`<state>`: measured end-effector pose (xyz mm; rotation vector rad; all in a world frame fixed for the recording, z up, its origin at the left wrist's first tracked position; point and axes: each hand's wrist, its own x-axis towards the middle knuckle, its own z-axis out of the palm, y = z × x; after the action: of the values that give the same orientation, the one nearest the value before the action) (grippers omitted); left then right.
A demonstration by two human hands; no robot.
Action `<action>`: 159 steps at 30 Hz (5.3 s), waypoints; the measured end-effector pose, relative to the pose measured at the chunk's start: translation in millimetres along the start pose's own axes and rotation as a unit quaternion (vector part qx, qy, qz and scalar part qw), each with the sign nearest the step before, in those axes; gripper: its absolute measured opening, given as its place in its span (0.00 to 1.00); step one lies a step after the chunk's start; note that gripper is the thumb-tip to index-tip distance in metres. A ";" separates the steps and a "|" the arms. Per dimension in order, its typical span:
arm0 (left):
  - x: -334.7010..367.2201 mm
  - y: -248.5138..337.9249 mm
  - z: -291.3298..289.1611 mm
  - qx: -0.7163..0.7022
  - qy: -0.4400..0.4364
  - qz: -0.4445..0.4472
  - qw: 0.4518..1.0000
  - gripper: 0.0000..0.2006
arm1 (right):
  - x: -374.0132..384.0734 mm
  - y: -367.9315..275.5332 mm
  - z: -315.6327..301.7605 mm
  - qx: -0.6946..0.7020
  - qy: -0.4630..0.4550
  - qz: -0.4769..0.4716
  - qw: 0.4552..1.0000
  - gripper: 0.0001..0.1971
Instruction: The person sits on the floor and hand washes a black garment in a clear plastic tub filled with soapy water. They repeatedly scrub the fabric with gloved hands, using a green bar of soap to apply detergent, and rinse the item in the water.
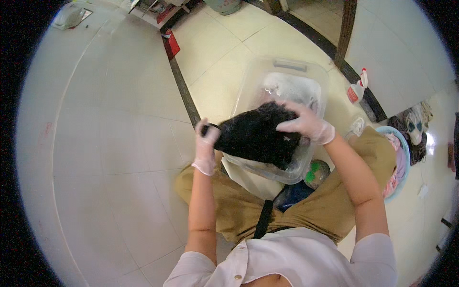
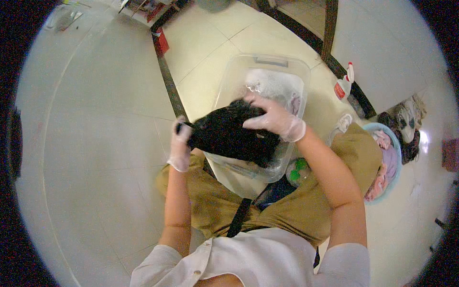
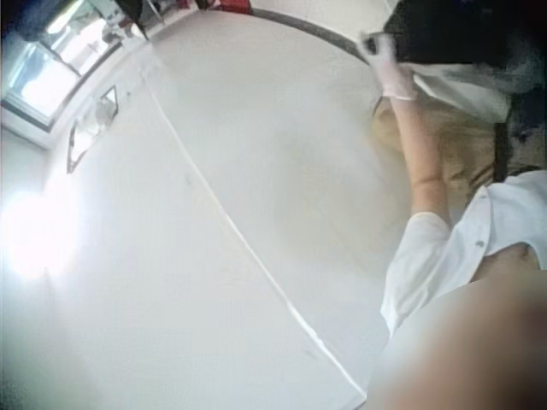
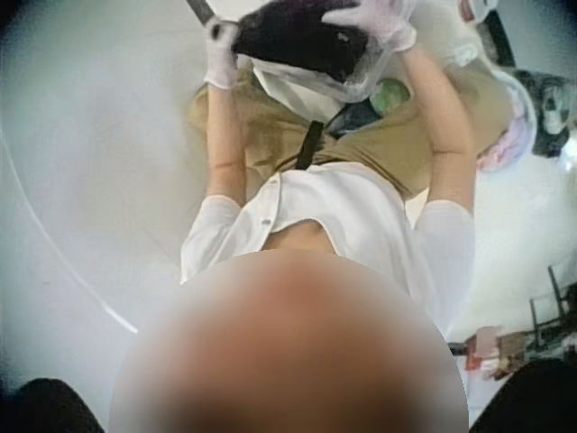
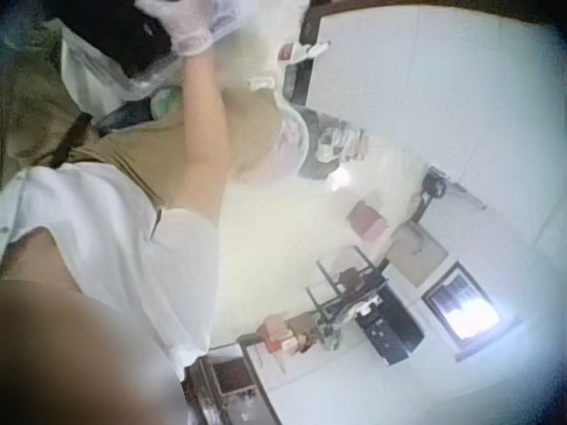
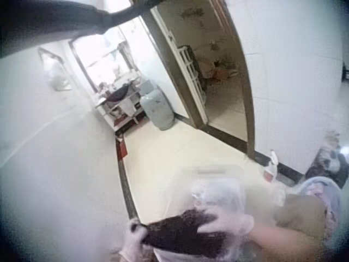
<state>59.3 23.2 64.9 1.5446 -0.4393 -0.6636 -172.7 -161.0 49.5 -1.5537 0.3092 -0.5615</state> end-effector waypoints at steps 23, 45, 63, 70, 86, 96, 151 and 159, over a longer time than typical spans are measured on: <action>-47.1 -26.1 108.4 -0.338 -0.107 -0.314 0.881 0.12 | 6.4 38.1 59.1 -0.255 0.221 -0.141 0.931 0.12; -46.3 16.7 52.2 -0.299 -0.251 -0.073 0.918 0.29 | -1.1 18.2 22.3 -0.438 -0.074 -0.058 0.894 0.34; -47.4 -54.4 88.2 -0.056 -0.189 -0.115 0.974 0.17 | -20.3 -17.1 88.8 -0.171 0.091 -0.184 0.964 0.12; -61.2 -35.3 115.6 -0.270 -0.096 -0.229 0.930 0.15 | -8.5 2.0 73.8 -0.202 0.209 -0.141 0.946 0.06; -57.1 21.1 77.0 -0.346 -0.222 -0.060 0.910 0.41 | 16.1 16.0 -23.8 -0.083 -0.157 0.092 0.980 0.21; -50.9 38.7 77.1 -0.238 -0.110 -0.135 0.956 0.14 | 10.2 -12.1 -12.5 -0.081 -0.090 0.115 0.986 0.23; -41.5 17.3 73.6 -0.217 0.001 -0.120 0.969 0.15 | 10.0 16.7 19.3 -0.338 -0.048 0.029 0.939 0.30; -3.2 -26.5 25.5 0.225 -0.081 0.005 0.971 0.18 | -1.9 76.0 20.2 -0.294 -0.085 0.094 0.947 0.18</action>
<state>37.4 8.1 39.3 1.9195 -0.7604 -0.7163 -152.7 -148.4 -25.5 -2.1038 0.5197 -0.1822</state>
